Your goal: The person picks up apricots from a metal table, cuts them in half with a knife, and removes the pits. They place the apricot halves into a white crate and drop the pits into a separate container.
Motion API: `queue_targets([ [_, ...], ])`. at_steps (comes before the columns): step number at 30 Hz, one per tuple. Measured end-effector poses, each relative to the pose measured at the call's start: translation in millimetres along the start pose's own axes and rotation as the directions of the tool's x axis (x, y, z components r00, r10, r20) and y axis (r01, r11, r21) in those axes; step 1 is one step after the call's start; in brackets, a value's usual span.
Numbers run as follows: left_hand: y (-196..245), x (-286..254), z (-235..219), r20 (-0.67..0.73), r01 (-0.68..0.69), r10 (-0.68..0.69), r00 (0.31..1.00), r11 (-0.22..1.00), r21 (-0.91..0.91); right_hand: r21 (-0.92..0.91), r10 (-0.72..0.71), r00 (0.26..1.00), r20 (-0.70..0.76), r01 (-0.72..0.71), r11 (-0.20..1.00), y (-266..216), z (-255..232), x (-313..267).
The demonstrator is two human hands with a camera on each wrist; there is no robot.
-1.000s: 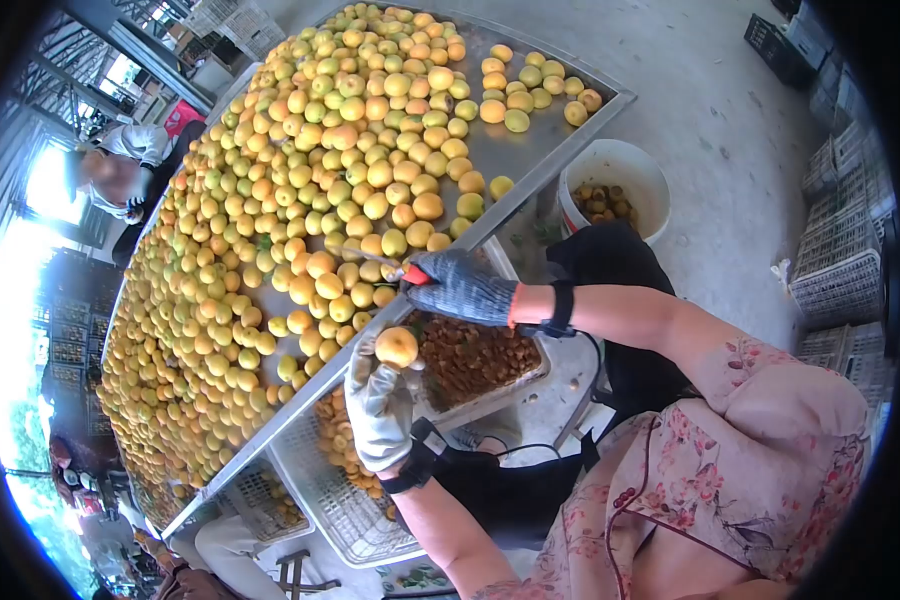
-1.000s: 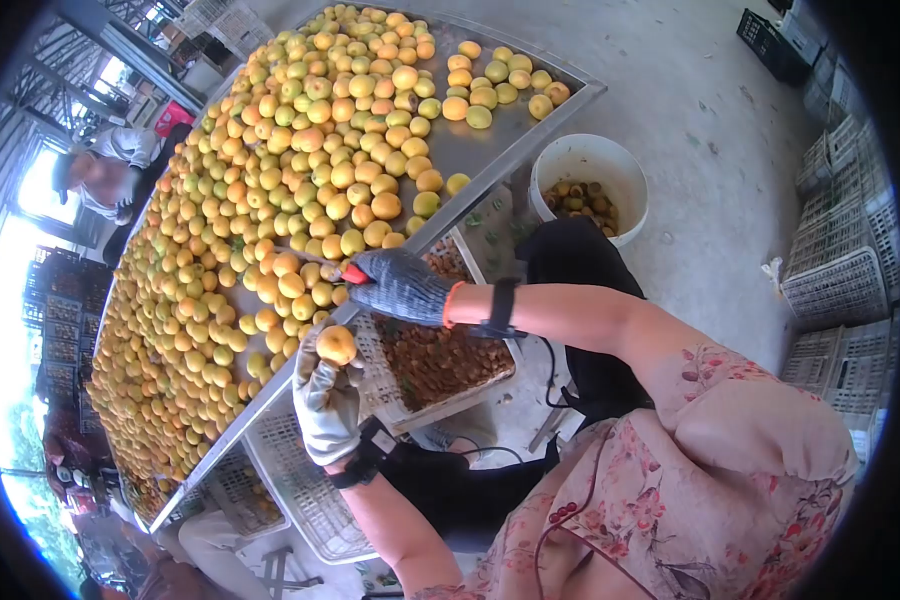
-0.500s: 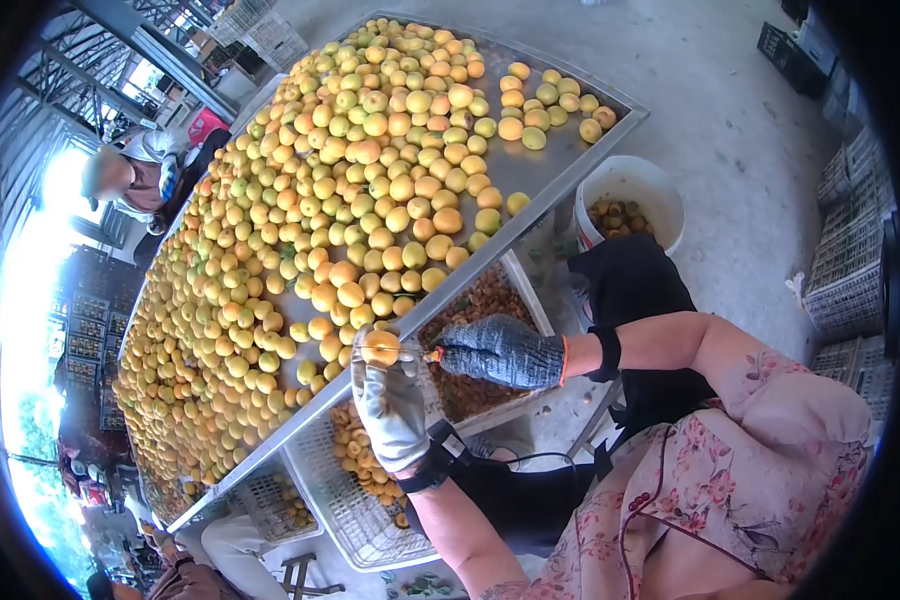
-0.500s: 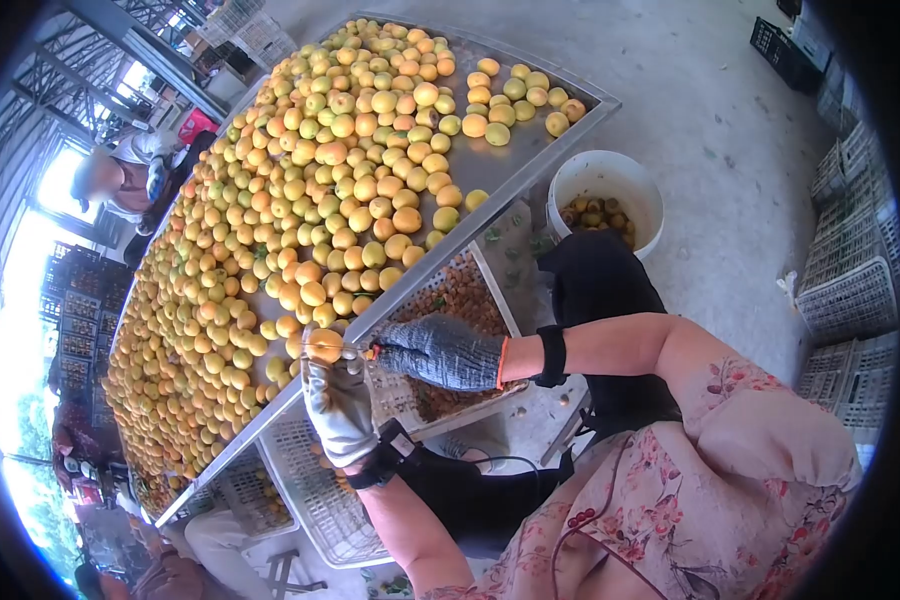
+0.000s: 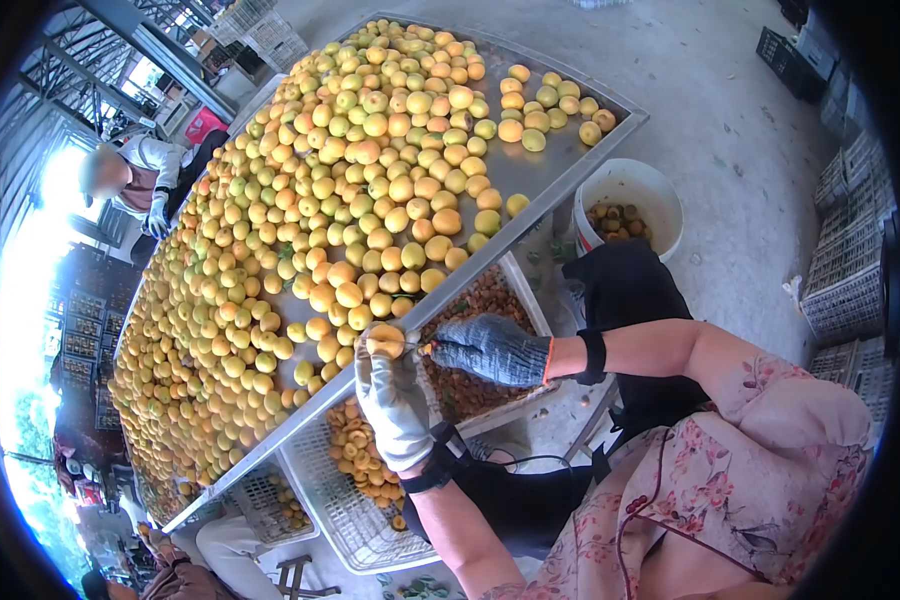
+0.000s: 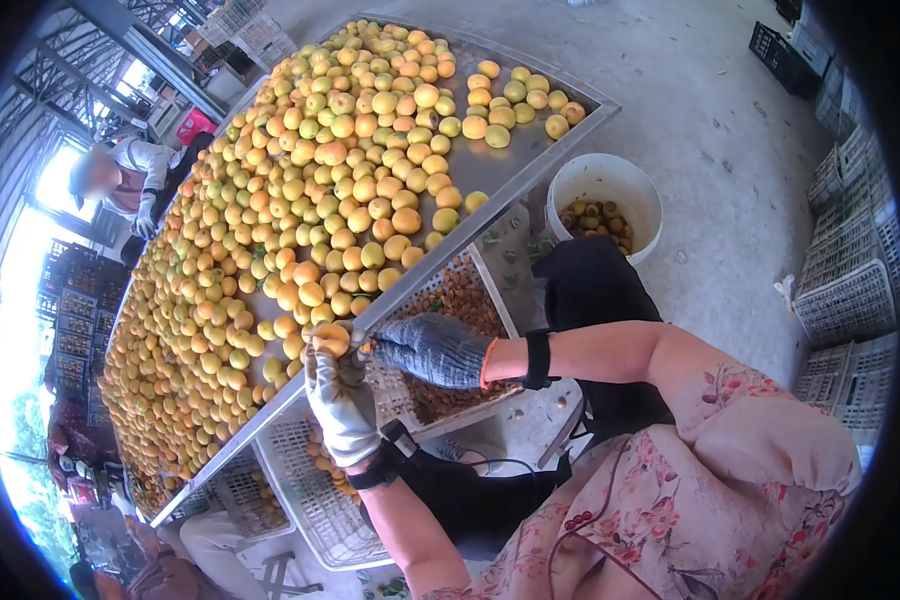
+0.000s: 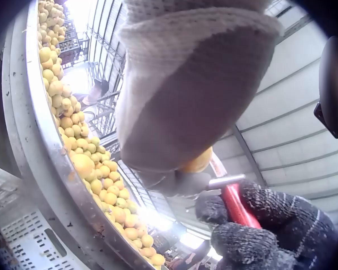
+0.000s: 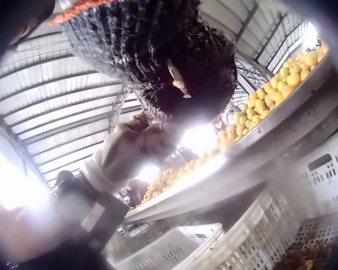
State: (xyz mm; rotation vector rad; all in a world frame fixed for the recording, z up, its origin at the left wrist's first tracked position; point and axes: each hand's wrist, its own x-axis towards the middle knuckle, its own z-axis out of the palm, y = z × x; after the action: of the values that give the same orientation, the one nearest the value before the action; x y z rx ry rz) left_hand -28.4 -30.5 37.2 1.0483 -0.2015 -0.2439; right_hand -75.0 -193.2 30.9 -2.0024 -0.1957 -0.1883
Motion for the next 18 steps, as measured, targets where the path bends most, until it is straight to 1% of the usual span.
queue_targets([
  [2, -1, -2, 7, -0.116, 0.033, -0.032, 0.993, 0.999, 0.010, 0.007, 0.007, 1.000, 0.015, -0.007, 1.000, 1, 2, 5],
  [4, -2, 0, 8, -0.105, 0.025, -0.023, 0.994, 1.000, 0.018, 0.012, 0.016, 1.000, 0.026, -0.017, 1.000, 4, 5, 10],
  [5, -5, 1, 8, -0.096, 0.017, -0.015, 0.995, 1.000, 0.023, -0.013, 0.002, 1.000, -0.003, -0.002, 1.000, 6, 9, 13],
  [6, -13, 6, 11, -0.104, -0.061, 0.058, 0.993, 0.998, -0.023, -0.036, -0.010, 0.999, -0.030, 0.009, 0.999, 8, 12, 13],
  [7, -17, 7, 14, -0.105, -0.060, 0.057, 0.993, 0.998, -0.025, -0.037, -0.009, 1.000, -0.029, 0.008, 0.999, 10, 14, 12],
  [9, -22, 6, 19, -0.129, 0.067, -0.100, 0.987, 0.968, -0.242, -0.031, 0.000, 1.000, -0.023, -0.001, 1.000, 12, 20, 12],
  [10, -24, 6, 18, -0.128, 0.124, -0.178, 0.976, 0.928, -0.350, -0.025, 0.025, 1.000, -0.010, -0.026, 0.999, 4, 17, 10],
  [11, -26, 7, 15, -0.131, 0.123, -0.179, 0.975, 0.927, -0.353, -0.026, 0.026, 1.000, -0.006, -0.027, 0.999, 9, 20, 10],
  [13, -27, 10, 9, -0.223, 0.174, -0.204, 0.953, 0.973, -0.150, -0.007, 0.109, 0.994, -0.018, -0.110, 0.994, 18, 23, 14],
  [14, -28, 13, 12, -0.207, 0.165, -0.197, 0.958, 0.973, -0.163, -0.011, 0.108, 0.994, -0.020, -0.108, 0.994, 18, 22, 15],
  [15, -30, 15, 11, -0.205, 0.164, -0.196, 0.959, 0.973, -0.165, 0.020, 0.087, 0.994, -0.067, -0.085, 0.996, 18, 22, 15],
  [16, -33, 18, 10, -0.245, 0.077, -0.097, 0.965, 0.993, -0.089, 0.052, 0.067, 0.991, -0.115, -0.061, 0.997, 16, 22, 16],
  [17, -35, 20, 9, -0.277, -0.007, 0.005, 0.961, 1.000, -0.007, 0.053, 0.067, 0.991, -0.115, -0.061, 0.997, 18, 23, 16],
  [18, -36, 20, 9, -0.277, -0.007, 0.005, 0.961, 1.000, -0.006, 0.042, 0.045, 0.991, -0.123, -0.040, 0.998, 21, 26, 16],
])
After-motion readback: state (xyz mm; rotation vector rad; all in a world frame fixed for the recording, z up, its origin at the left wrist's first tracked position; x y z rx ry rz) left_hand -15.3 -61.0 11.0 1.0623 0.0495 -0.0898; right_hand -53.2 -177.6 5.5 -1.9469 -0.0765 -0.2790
